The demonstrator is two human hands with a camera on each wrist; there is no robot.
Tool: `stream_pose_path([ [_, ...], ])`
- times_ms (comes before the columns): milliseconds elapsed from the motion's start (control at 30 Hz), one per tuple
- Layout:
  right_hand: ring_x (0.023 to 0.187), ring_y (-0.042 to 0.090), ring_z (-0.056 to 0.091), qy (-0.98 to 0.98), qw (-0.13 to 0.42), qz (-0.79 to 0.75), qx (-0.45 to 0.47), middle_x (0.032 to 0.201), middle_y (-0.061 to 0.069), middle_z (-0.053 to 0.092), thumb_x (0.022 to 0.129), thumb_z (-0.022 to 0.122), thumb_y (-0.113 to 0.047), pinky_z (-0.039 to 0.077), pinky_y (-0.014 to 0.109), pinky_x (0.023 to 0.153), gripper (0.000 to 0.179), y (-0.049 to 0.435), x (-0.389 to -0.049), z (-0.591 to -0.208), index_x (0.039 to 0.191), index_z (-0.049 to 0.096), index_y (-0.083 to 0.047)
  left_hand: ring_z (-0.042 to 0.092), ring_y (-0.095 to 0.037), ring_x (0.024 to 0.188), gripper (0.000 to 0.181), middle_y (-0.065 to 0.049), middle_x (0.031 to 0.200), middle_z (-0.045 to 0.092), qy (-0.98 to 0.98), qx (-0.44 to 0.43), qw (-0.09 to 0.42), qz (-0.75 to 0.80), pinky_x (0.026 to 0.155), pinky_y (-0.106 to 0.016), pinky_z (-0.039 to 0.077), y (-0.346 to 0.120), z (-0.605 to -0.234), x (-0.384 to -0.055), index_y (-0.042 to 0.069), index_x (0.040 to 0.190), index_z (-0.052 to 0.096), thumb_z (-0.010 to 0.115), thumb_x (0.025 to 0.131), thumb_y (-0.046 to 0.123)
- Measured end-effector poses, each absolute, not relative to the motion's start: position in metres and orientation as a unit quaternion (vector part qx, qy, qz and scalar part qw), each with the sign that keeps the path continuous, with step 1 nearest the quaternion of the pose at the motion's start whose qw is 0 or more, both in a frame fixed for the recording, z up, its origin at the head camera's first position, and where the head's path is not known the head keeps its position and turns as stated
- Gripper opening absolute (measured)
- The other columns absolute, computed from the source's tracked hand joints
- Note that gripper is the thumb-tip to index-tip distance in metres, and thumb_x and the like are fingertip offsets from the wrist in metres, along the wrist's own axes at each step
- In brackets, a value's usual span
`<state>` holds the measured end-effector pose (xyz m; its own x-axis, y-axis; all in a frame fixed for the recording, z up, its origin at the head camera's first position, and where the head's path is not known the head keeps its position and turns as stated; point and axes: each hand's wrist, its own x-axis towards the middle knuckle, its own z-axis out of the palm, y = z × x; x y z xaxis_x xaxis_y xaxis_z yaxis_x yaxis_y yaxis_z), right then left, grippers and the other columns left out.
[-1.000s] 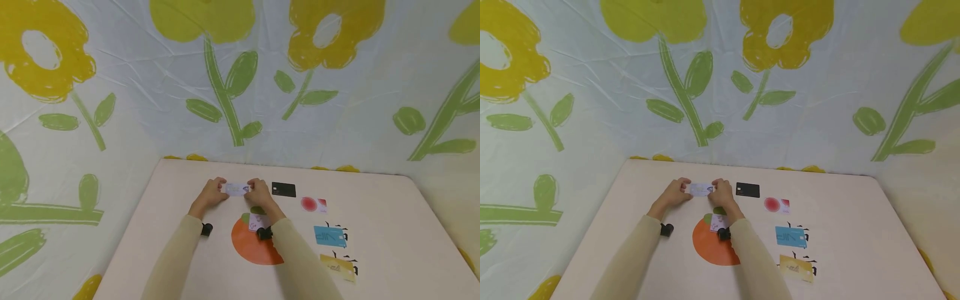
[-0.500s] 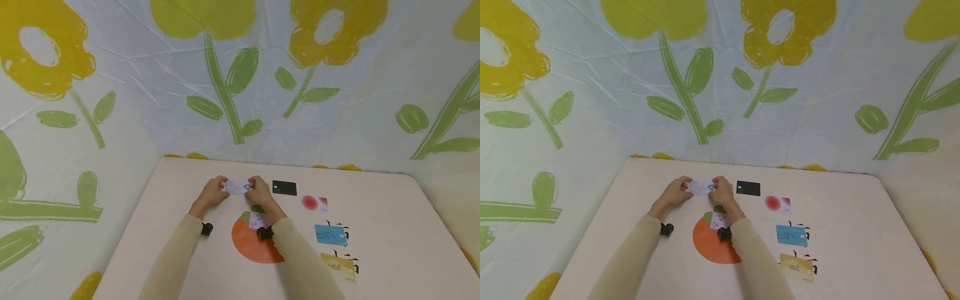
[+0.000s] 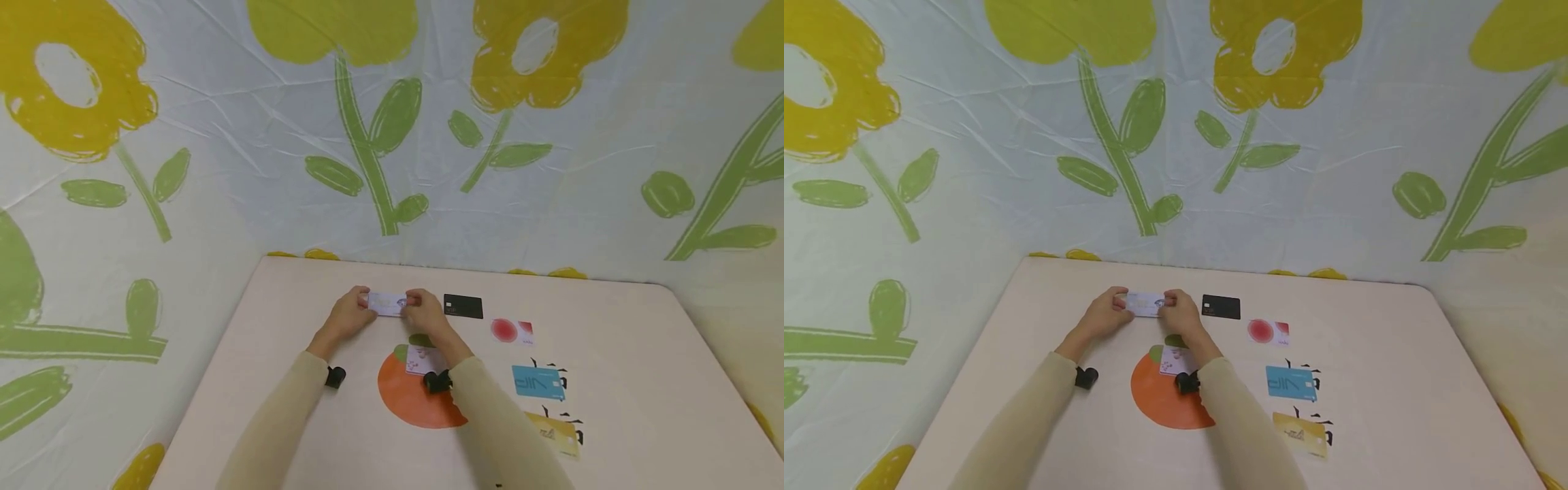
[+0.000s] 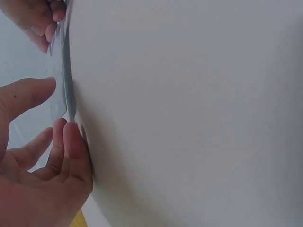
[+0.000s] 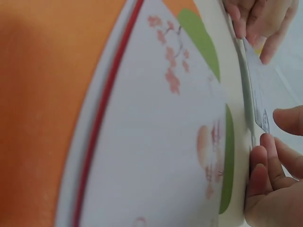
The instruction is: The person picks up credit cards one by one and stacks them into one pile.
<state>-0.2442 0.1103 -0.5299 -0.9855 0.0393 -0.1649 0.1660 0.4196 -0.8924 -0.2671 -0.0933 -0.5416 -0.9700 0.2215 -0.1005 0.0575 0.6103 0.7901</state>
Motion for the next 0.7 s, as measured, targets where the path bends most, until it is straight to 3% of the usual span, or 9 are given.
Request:
stream_pose_path([
  [200,0.103,0.028,0.059,0.814,0.081,-0.571,0.075,0.118,0.015,0.063,0.093,0.063,-0.003,0.047,0.038,0.086,0.043,0.117,-0.24,-0.523,0.135,0.059,-0.002,0.062,-0.024,0.102,0.053,-0.007,0.107,0.069,0.872,0.066,0.11,0.473,0.095,-0.044,0.046,-0.098,-0.539,-0.262,0.007,0.135,0.057,0.075,0.086,0.02],
  [367,0.097,0.03,0.06,0.778,0.092,-0.616,0.079,0.115,0.017,0.063,0.096,0.06,-0.004,0.05,0.041,0.082,0.04,0.129,-0.231,-0.516,0.136,0.058,-0.001,0.066,-0.02,0.092,0.053,-0.007,0.106,0.068,0.832,0.048,0.137,0.535,0.085,-0.038,0.053,-0.094,-0.532,-0.255,0.007,0.134,0.058,0.077,0.086,0.018],
  [500,0.094,0.03,0.06,0.761,0.089,-0.639,0.069,0.11,0.017,0.063,0.098,0.059,-0.005,0.051,0.046,0.086,0.038,0.137,-0.221,-0.51,0.136,0.058,0.0,0.067,-0.019,0.088,0.052,-0.009,0.109,0.068,0.804,0.03,0.158,0.572,0.08,-0.033,0.055,-0.09,-0.525,-0.246,0.007,0.134,0.059,0.077,0.085,0.015],
  [700,0.103,0.036,0.06,0.746,0.094,-0.657,0.051,0.117,0.021,0.062,0.101,0.057,-0.01,0.048,0.05,0.096,0.039,0.151,-0.2,-0.5,0.138,0.055,0.002,0.066,-0.02,0.089,0.051,-0.011,0.109,0.067,0.773,0.04,0.18,0.606,0.08,-0.032,0.055,-0.085,-0.517,-0.231,0.008,0.134,0.059,0.075,0.086,0.011],
])
